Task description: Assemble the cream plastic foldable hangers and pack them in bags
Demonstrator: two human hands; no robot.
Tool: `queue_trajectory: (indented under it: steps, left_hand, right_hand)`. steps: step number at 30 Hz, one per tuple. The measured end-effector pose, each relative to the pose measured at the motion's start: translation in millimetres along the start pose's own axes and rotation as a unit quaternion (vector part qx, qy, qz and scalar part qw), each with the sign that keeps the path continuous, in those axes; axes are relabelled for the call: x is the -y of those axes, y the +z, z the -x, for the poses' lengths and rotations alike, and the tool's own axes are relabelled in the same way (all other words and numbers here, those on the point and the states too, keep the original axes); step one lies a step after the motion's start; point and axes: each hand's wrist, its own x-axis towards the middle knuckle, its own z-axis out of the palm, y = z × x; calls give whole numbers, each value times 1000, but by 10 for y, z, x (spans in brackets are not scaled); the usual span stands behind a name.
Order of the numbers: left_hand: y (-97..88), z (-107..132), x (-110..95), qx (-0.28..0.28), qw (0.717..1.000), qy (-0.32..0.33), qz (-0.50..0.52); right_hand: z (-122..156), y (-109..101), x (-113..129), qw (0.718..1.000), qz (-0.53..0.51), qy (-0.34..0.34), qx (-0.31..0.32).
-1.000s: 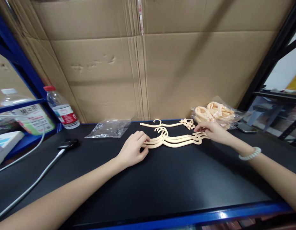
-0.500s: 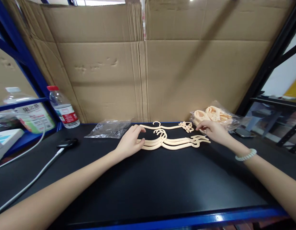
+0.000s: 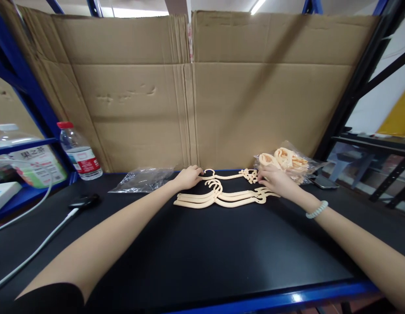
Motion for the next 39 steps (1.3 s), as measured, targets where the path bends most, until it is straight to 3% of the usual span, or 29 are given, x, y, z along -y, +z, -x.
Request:
queue_trajectory:
  steps: [8, 16, 21, 26, 32, 39]
  left_hand:
    - [110, -134, -32, -19, 1000, 10, 0]
    - [-179, -87, -106, -56, 998, -6, -3]
    - [-405, 138, -250, -98, 995, -21, -3]
    - [-522, 542, -387, -131, 991, -21, 10]
    - [-401, 1027, -540, -176, 983, -18, 44]
    - [-199, 1137, -631, -192, 978, 2, 84]
  right_hand:
    - [-43, 46, -29, 998, 47, 40, 6]
    - [-72, 119, 48, 988, 140, 0, 69]
    - [-72, 117, 87, 981, 170, -21, 88]
    - [-77, 118, 71, 979, 180, -29, 86]
    - [-71, 132, 65, 981, 176, -35, 79]
    - [-50, 120, 17, 989, 143, -26, 36]
